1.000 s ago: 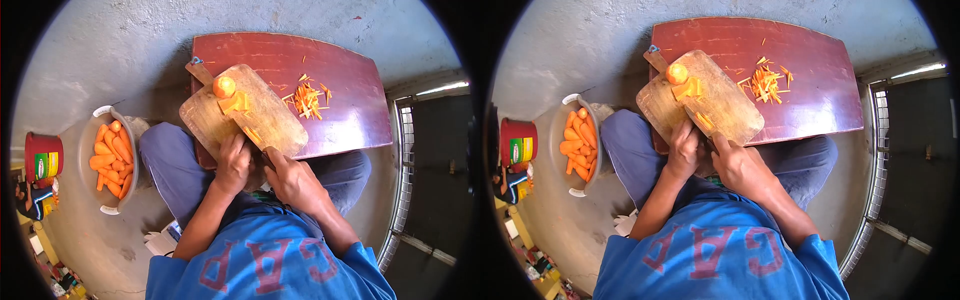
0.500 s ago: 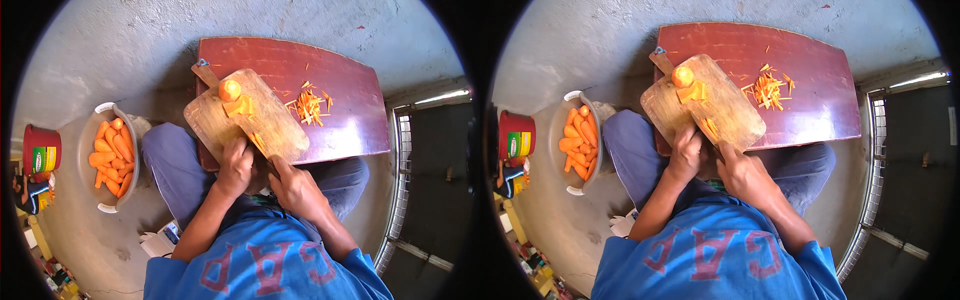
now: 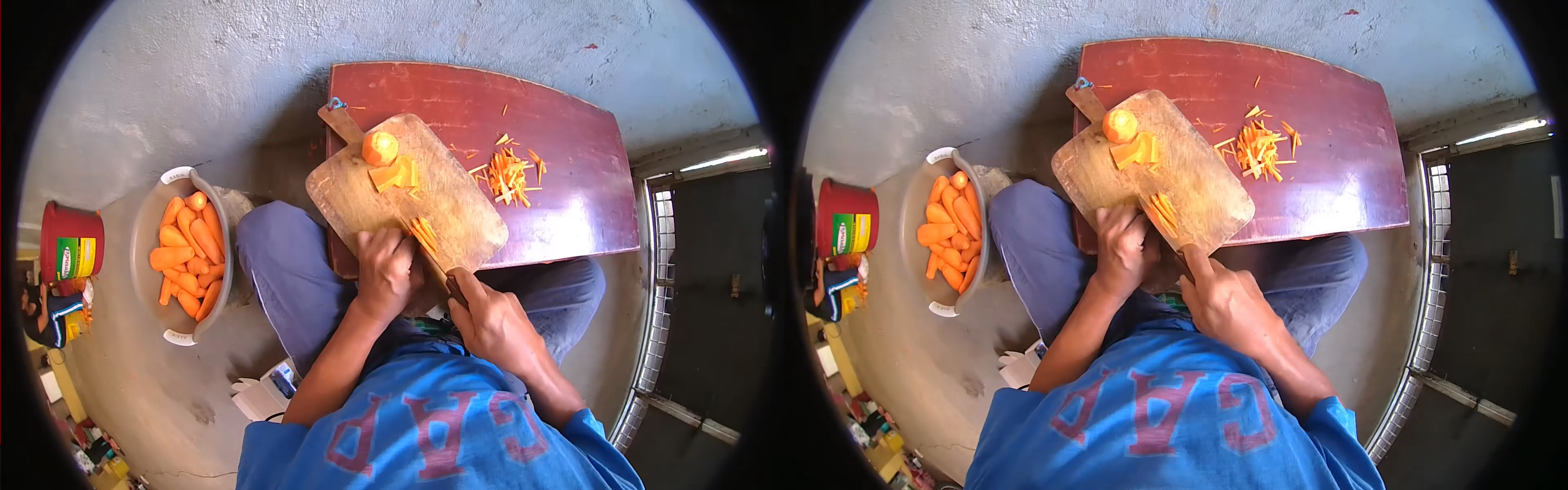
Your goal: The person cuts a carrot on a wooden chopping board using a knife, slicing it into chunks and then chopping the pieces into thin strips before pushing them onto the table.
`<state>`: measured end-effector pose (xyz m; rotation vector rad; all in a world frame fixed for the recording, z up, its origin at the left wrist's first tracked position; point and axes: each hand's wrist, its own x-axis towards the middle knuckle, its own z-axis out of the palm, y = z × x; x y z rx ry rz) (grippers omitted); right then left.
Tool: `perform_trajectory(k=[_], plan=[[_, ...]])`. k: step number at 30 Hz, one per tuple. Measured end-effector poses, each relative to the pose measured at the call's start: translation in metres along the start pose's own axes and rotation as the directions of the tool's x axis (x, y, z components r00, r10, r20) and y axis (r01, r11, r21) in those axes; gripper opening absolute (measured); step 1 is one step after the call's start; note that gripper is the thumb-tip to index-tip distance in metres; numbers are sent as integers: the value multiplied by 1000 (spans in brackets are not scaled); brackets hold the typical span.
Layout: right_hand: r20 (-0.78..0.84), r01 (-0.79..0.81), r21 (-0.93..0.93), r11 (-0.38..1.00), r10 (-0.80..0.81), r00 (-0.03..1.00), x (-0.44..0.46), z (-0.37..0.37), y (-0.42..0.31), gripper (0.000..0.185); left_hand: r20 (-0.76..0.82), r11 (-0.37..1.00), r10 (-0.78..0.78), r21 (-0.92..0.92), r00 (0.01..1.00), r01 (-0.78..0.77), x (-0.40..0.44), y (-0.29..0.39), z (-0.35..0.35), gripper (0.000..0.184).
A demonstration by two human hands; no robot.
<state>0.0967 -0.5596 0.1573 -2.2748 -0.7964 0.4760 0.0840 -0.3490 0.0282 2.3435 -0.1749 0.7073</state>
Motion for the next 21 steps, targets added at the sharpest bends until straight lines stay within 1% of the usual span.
perform_trajectory(k=[3,5,7,8,12,13,15,16,18,21], plan=[[11,-10,-17,1000,10,1000,6,3,6,34,25,1000,-8,29,1000,8,-2,-1,0,21],[9,-4,-31,1000,5,1000,12,5,7,34,-9,1000,-10,0,1000,10,-2,2,0,18],[19,-55,4,998,55,998,4,-1,-3,37,-53,999,7,-40,999,-9,6,5,-3,14],[31,-80,19,997,80,996,-1,-3,-5,39,-47,1000,5,-19,999,-6,5,3,-2,14],[28,-74,-9,997,74,997,9,2,7,37,-4,1000,-19,16,1000,19,-1,0,3,13],[32,-76,10,997,76,997,6,1,4,36,14,999,-28,20,1000,28,-2,0,1,12],[32,-68,46,997,67,997,4,-2,-3,35,-18,1000,-2,1,1000,2,-1,0,1,12],[18,-41,34,999,41,999,4,1,0,34,-38,1000,5,-9,999,-5,-1,0,2,12],[-6,4,7,1000,-4,1000,3,8,8,32,-18,1000,-5,0,1000,5,-2,-4,2,12],[15,-16,-28,999,17,1000,6,4,4,32,-8,1000,-25,-9,1000,25,-6,-2,4,12]])
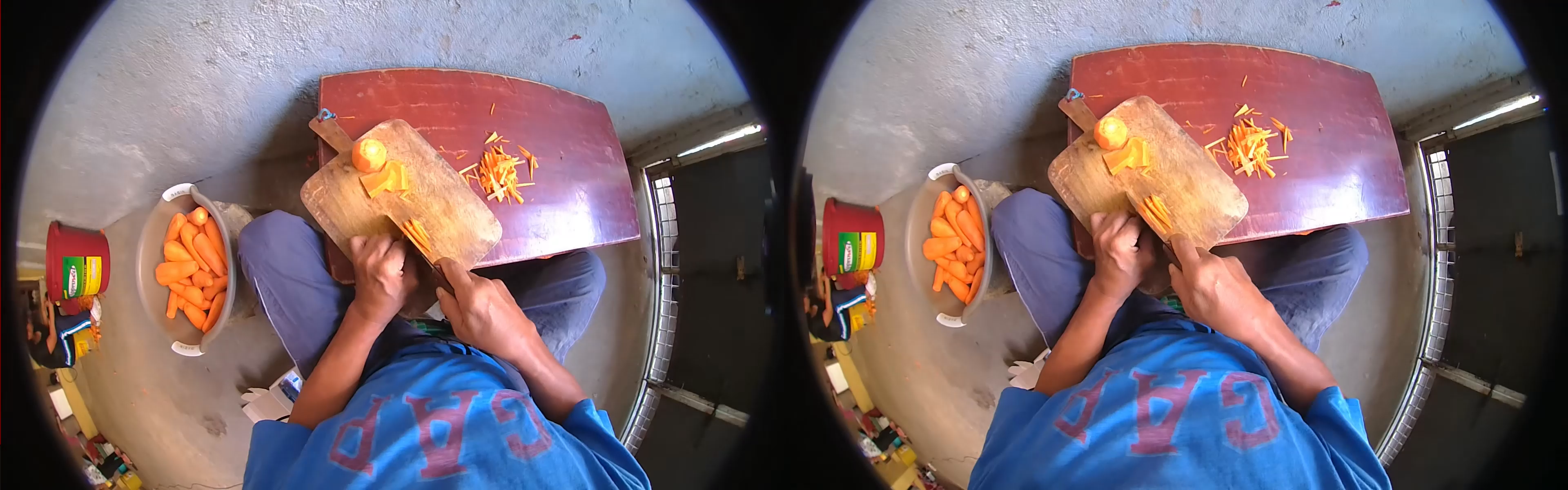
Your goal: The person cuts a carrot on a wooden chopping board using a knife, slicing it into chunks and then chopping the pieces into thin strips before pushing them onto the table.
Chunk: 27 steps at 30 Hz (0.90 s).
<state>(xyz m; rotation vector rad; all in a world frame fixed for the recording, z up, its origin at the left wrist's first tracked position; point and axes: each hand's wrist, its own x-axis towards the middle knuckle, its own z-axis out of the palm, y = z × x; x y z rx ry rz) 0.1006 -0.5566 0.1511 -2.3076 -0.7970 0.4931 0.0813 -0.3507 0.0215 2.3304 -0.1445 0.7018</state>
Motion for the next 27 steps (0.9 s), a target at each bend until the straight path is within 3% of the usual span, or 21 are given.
perform_trajectory(k=[6,9,12,18,19,22,25,27], plan=[[-35,36,52,998,-34,999,-4,3,4,35,6,1000,10,12,1000,-10,2,-1,-2,12],[53,-84,41,996,82,995,5,-3,-5,34,-6,1000,10,14,1000,-10,2,4,-2,11],[39,-105,91,990,102,994,-5,-6,-10,35,-35,999,24,47,999,-22,4,2,-2,10],[-136,-14,62,998,22,990,4,1,13,36,3,998,1,60,1000,-1,9,6,-7,12],[-120,-59,95,994,71,990,2,-4,13,37,-5,999,-6,48,1000,7,8,7,-7,12],[-71,-154,201,967,171,983,-6,-24,7,35,-65,999,-51,-3,997,51,7,8,-7,12],[-52,-75,309,948,95,994,-9,-24,8,33,-138,986,-132,-120,982,116,11,9,-12,11],[34,-107,292,950,101,994,-5,-21,14,33,-128,912,-308,-323,943,254,12,9,-17,9]])
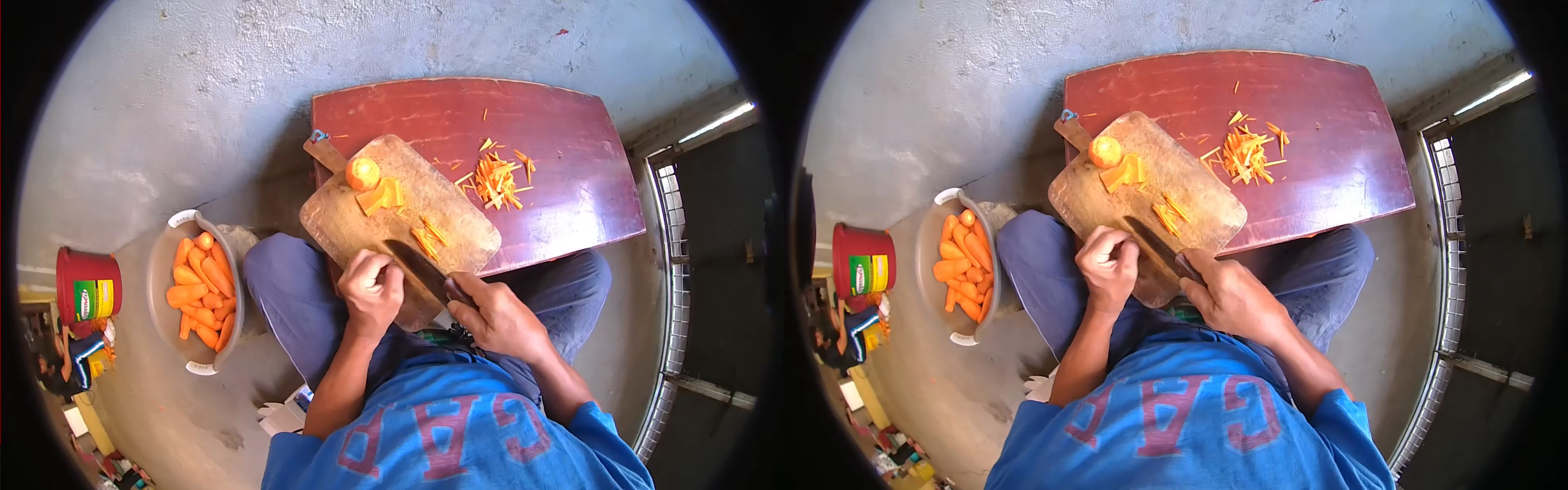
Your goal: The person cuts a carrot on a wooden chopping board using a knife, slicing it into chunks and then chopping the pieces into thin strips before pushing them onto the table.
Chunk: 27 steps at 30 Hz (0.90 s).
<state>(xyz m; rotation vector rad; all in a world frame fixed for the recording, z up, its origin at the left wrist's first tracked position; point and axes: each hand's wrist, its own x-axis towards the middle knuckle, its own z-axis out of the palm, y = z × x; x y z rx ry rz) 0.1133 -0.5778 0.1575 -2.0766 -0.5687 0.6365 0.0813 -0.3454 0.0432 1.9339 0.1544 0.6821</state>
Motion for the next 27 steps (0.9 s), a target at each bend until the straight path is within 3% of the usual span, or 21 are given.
perform_trajectory(k=[4,7,8,10,13,14,18,19,20,23,25,27], plan=[[-22,75,25,997,-75,997,13,-18,33,33,9,984,-158,-82,987,158,8,2,-10,4],[-122,-35,-47,998,29,992,27,-54,50,29,81,985,-163,-43,983,167,16,4,-11,5],[-158,-77,-47,996,68,985,33,-67,54,27,115,989,-150,19,982,149,20,4,-10,8],[-292,5,-152,988,-50,955,45,-82,70,26,179,984,-134,141,975,109,30,-1,-9,16],[-378,-28,-110,994,-15,926,45,-87,60,26,210,950,21,302,978,-85,54,-7,-4,31],[-395,-33,-95,995,-7,919,45,-86,57,26,206,942,15,325,979,-82,60,-12,-3,35],[-263,129,-66,989,-142,954,50,-65,52,32,214,901,51,411,976,-137,76,-34,-2,44],[-163,48,-37,998,-53,985,54,-64,43,33,214,895,66,419,975,-152,77,-39,-2,44],[-157,93,-38,995,-98,983,61,-56,46,34,215,889,77,428,974,-164,75,-45,-3,44],[-133,102,-103,989,-115,984,79,-47,29,33,207,952,-115,303,971,48,77,-41,-2,45],[-159,124,-150,981,-148,976,91,-41,27,27,208,940,-109,340,972,32,79,-39,1,47],[-114,145,-189,971,-168,979,98,-39,28,36,202,936,-131,349,971,54,80,-39,6,48]])
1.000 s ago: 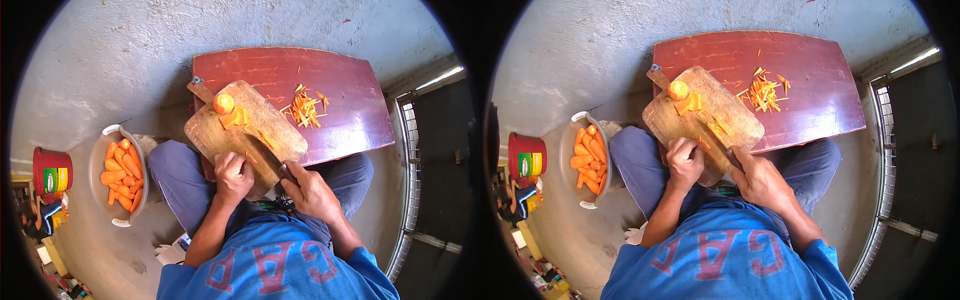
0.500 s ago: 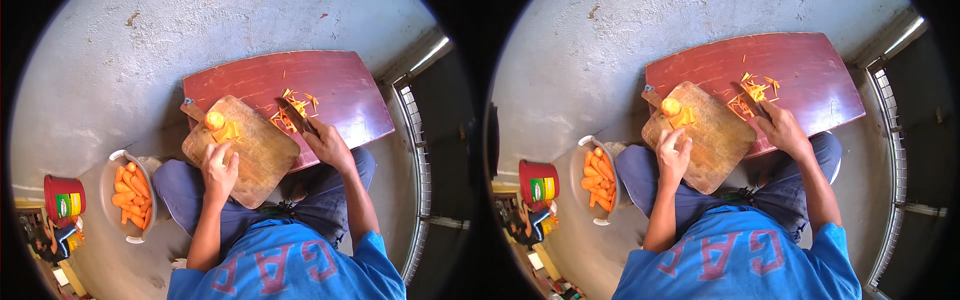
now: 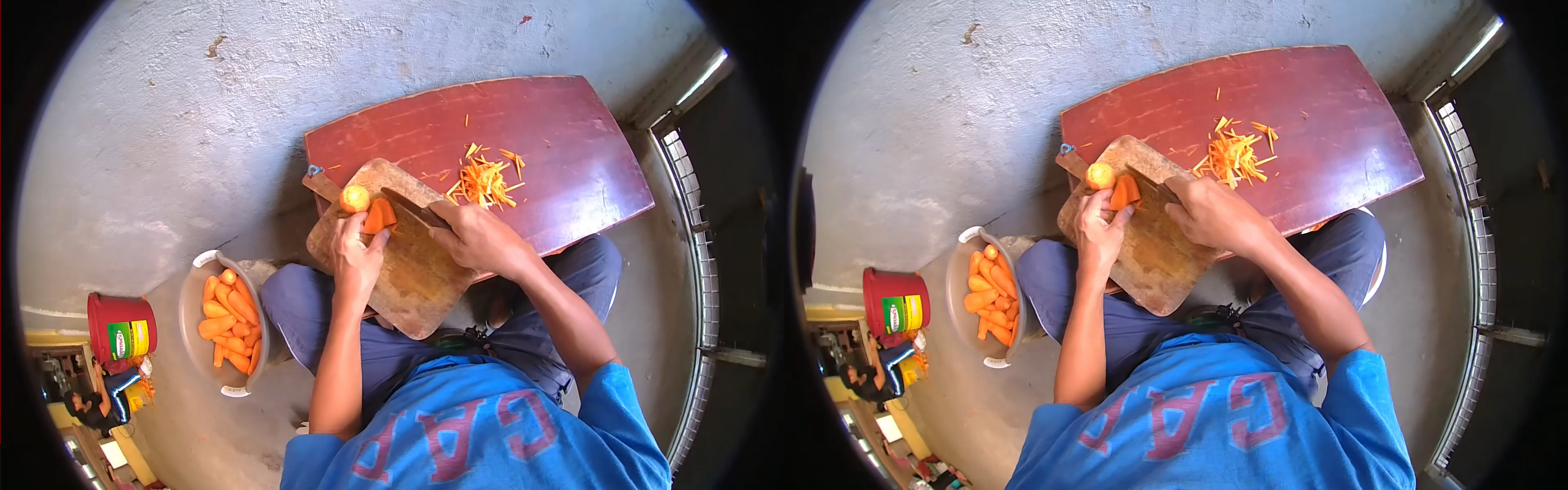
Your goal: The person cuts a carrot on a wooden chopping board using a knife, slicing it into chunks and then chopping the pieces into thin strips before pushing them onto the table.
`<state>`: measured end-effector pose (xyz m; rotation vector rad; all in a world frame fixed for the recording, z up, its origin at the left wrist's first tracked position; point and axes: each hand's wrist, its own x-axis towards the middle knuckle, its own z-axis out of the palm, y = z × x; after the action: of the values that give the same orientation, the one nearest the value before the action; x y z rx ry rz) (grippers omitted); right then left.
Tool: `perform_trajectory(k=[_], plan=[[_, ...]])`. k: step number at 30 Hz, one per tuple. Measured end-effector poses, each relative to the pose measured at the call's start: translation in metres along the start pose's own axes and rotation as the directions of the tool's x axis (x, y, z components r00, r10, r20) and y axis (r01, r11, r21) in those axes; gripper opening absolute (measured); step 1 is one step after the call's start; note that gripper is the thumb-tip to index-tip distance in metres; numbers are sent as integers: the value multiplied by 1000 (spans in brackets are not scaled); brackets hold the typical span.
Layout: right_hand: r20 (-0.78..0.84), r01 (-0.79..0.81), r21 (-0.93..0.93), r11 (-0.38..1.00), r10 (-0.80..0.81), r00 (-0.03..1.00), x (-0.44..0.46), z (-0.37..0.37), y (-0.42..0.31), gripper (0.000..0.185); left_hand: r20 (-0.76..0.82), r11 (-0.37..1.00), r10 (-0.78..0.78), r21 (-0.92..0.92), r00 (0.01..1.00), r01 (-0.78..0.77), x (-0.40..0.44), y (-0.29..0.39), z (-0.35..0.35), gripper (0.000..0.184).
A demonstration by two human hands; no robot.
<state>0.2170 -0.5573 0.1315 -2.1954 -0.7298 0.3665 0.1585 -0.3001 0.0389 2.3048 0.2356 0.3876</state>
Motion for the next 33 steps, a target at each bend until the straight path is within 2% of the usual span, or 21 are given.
perform_trajectory(k=[2,5,8,11,12,13,15,19,23,24,26,29,33], plan=[[21,11,-21,1000,-10,1000,3,1,-2,41,8,998,-50,-35,999,51,4,2,5,48],[20,27,9,1000,-27,999,4,2,-2,41,-68,997,38,-60,997,-42,3,-2,12,43],[20,63,90,994,-65,998,3,2,6,37,-92,992,60,-107,994,-70,1,1,14,40],[64,47,138,989,-56,996,-7,0,4,32,23,998,12,-62,1000,-11,-12,22,3,41],[80,57,146,988,-69,994,-13,-2,5,32,48,998,46,-56,998,-43,-21,24,3,40],[97,64,156,986,-79,992,-20,-3,5,33,72,995,26,-99,997,-19,-32,31,2,37],[151,-14,178,984,-13,988,-36,-8,-7,33,2,986,162,-42,987,-162,-53,31,7,32],[195,-58,180,982,22,981,-65,-8,-10,36,64,988,92,-132,994,-83,-84,43,3,29],[182,-18,71,997,5,983,-82,-10,-25,41,48,976,131,-180,990,-121,-93,40,4,31],[151,40,6,999,-41,988,-87,-7,-27,45,40,976,197,-100,980,-193,-91,40,3,32],[124,41,-21,999,-38,992,-97,1,-37,46,44,940,333,58,942,-335,-85,38,-1,33],[107,52,-76,996,-44,993,-111,13,-49,42,133,900,403,124,906,-419,-87,30,-3,37],[115,27,-151,988,-9,993,-123,17,-67,41,177,869,459,116,871,-481,-87,23,-2,40]])
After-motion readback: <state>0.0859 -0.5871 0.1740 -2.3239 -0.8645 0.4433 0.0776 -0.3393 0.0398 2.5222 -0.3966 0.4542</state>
